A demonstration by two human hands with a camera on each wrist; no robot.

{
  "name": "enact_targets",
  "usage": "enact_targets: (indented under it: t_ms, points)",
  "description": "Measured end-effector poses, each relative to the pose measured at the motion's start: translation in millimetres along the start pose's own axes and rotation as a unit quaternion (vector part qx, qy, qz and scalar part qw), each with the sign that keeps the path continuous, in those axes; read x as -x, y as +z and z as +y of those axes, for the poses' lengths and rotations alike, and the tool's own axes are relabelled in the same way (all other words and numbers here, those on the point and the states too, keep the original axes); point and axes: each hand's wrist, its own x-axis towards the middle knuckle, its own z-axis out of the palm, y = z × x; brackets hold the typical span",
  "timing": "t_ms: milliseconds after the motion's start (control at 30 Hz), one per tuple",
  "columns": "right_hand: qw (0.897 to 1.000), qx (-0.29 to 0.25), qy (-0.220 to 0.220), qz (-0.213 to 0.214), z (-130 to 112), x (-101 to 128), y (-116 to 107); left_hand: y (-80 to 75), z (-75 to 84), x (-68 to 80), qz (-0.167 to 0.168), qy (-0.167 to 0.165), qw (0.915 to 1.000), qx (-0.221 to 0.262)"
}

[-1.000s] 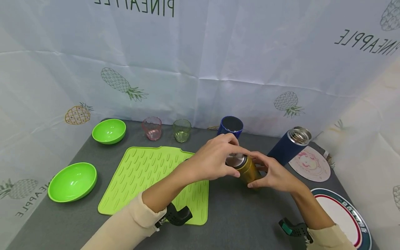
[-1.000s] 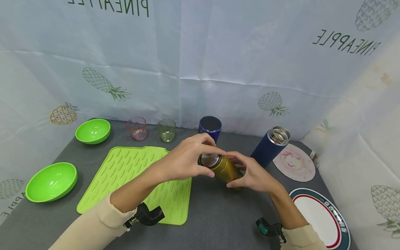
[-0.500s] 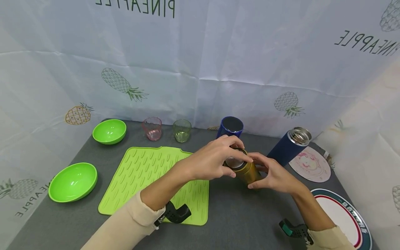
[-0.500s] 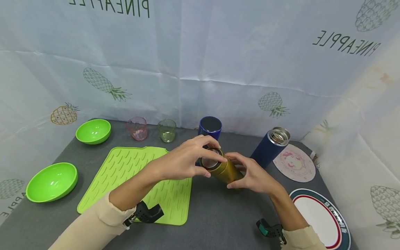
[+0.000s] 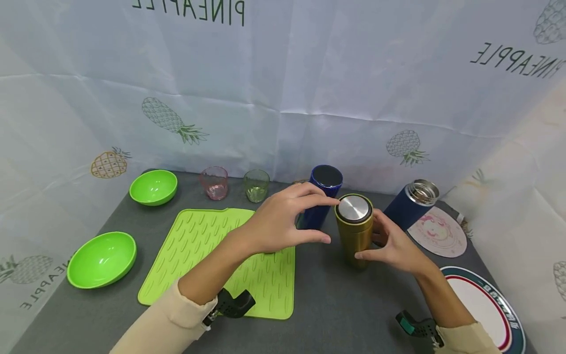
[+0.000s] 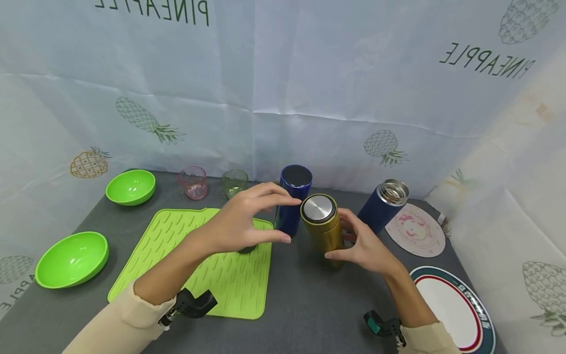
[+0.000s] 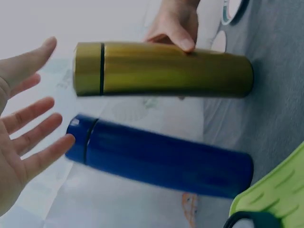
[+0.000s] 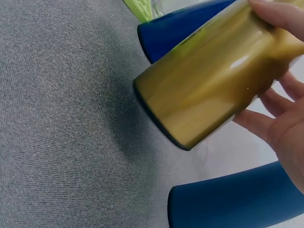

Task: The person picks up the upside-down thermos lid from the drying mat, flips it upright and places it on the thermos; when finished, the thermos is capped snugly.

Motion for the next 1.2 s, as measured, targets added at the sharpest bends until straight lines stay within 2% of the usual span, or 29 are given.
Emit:
enact_targets:
  t_ms: [167, 333, 500, 800, 1033, 1200]
  points:
    - [0.998, -0.051, -0.027, 0.038, 1.8, -2.8, -2.0, -12.1, -11.1, 16.0, 0.044, -0.021, 0.9985, 0.022]
    - [0.992, -0.104, -0.033, 0.064, 4.2, -6.4, -1.8, -17.8, -27.3, 32.7, 0.050, -0.082, 0.9944, 0.044]
    - [0.988, -0.121, -0.033, 0.090, 10.7, -11.1, 2.5, -13.9, -46.0, 48.2, 0.021, -0.145, 0.9878, 0.054]
    - [0.985, -0.114, -0.012, 0.127, 22.4, -21.6, 9.0, 7.2, -80.7, 71.8, -0.055, -0.219, 0.9700, 0.090]
    - [0.983, -0.132, 0.002, 0.130, 28.9, -28.4, 14.4, 26.5, -102.9, 84.4, -0.095, -0.253, 0.9574, 0.101]
    - [0.981, -0.141, -0.007, 0.133, 33.0, -30.3, 16.5, 36.3, -112.9, 90.7, -0.116, -0.257, 0.9539, 0.102]
